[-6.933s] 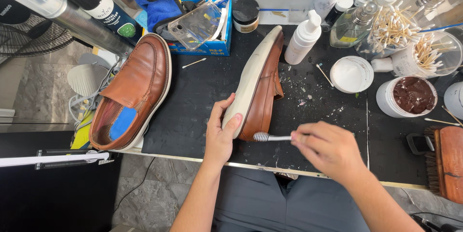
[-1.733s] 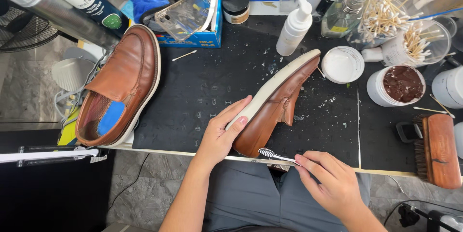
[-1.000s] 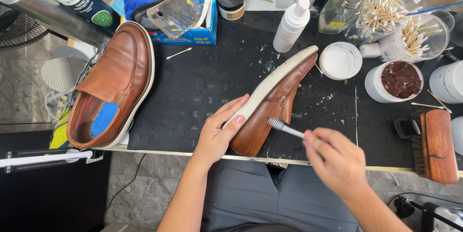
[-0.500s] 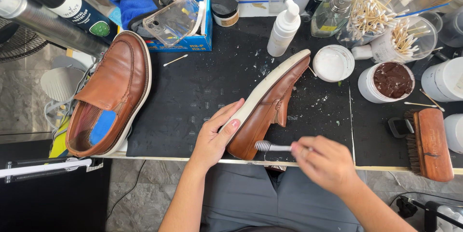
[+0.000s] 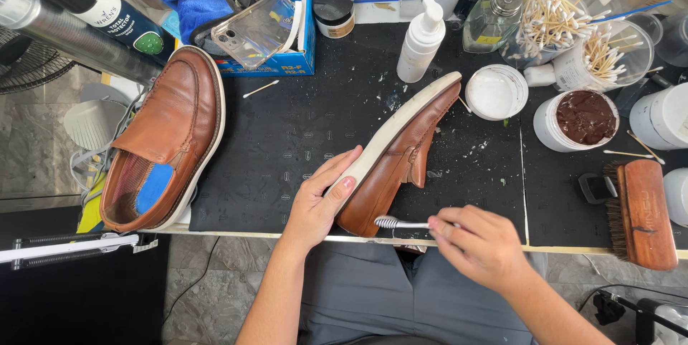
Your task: The person cleans the white rubber sole of a brown leather loafer using a toothbrush. They repeatedly dip the toothbrush into a container of dark brown paste and scrub the sole, focusing on the edges and the seam between the sole and the upper.
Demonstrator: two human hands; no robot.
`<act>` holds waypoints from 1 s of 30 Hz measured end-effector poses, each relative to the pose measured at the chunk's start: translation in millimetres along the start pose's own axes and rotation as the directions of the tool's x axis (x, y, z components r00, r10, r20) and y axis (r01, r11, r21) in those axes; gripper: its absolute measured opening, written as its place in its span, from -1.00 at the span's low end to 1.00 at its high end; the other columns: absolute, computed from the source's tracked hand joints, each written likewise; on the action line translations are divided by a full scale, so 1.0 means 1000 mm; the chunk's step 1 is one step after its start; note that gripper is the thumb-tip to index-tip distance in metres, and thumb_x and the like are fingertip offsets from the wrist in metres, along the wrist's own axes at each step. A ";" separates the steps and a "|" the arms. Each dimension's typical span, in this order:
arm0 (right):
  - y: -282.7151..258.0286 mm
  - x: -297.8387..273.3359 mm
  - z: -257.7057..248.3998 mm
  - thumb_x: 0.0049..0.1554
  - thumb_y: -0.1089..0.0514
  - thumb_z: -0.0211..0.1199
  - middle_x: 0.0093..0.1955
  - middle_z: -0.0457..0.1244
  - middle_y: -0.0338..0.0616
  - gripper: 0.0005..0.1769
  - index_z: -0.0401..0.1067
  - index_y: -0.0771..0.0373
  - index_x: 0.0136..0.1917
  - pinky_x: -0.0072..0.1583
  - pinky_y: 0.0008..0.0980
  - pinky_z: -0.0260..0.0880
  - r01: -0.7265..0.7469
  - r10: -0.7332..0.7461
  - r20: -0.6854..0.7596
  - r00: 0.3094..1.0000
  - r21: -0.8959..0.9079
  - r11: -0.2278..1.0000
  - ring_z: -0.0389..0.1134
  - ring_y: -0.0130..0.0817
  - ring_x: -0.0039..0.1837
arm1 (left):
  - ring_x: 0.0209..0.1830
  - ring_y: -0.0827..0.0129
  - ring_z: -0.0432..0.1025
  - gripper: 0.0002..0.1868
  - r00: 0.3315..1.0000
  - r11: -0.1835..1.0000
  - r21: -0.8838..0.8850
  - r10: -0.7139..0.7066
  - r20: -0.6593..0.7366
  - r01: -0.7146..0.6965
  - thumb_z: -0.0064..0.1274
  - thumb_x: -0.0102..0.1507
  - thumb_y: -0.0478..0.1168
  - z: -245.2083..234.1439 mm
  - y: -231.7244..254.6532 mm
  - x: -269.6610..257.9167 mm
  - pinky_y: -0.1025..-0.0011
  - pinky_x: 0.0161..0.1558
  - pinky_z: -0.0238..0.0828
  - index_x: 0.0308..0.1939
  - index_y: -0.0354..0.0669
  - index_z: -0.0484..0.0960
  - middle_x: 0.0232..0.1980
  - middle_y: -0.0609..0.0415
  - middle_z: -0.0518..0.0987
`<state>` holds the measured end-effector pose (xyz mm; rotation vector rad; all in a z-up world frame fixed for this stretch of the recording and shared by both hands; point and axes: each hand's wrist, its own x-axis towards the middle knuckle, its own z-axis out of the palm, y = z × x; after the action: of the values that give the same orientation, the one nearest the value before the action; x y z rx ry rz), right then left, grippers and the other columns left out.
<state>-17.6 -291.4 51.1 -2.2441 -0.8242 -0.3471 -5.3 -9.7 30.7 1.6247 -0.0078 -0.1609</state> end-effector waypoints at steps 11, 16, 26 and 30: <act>-0.008 0.000 -0.001 -0.04 0.30 0.42 -0.09 0.38 -0.16 -0.78 0.56 0.26 -0.07 -0.13 -0.39 0.49 -0.116 0.107 0.074 0.991 0.129 0.985 0.45 -0.29 -0.17 | 0.45 0.21 0.36 -0.46 1.000 1.000 -0.015 0.014 0.006 -0.014 -0.01 0.39 0.03 0.000 0.001 0.002 0.31 0.44 0.16 0.39 -0.13 0.52 0.42 -0.03 0.50; -0.015 0.002 -0.003 0.01 0.33 0.40 -0.06 0.39 -0.11 -0.76 0.56 0.32 0.00 -0.23 -0.41 0.44 -0.328 0.330 -0.002 0.944 0.087 0.941 0.43 -0.34 -0.24 | 0.46 0.20 0.36 -0.45 1.000 1.000 -0.023 -0.006 0.008 0.006 -0.01 0.38 0.05 0.001 -0.001 0.000 0.29 0.44 0.17 0.38 -0.11 0.53 0.42 -0.03 0.51; -0.012 0.005 -0.002 0.05 0.31 0.43 -0.08 0.36 -0.14 -0.82 0.57 0.26 -0.03 -0.18 -0.37 0.38 -0.179 0.164 -0.126 0.978 -0.117 0.977 0.38 -0.30 -0.20 | 0.46 0.19 0.37 -0.45 1.000 0.999 -0.024 -0.027 0.004 0.027 -0.03 0.37 0.08 0.001 0.000 0.000 0.26 0.44 0.21 0.38 -0.07 0.53 0.42 -0.02 0.51; -0.022 0.000 0.004 -0.03 0.29 0.44 -0.11 0.39 -0.17 -0.86 0.56 0.25 -0.15 -0.25 -0.38 0.36 -0.031 0.031 -0.008 0.999 -0.051 0.998 0.34 -0.35 -0.29 | 0.47 0.20 0.36 -0.45 1.000 1.000 -0.030 -0.003 0.009 0.003 -0.02 0.38 0.07 0.001 0.001 0.001 0.27 0.46 0.18 0.38 -0.09 0.52 0.44 -0.03 0.50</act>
<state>-31.5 -276.8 60.2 -2.2990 -0.7836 -0.3656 -4.3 -10.9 31.9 1.5942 -0.0098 -0.1695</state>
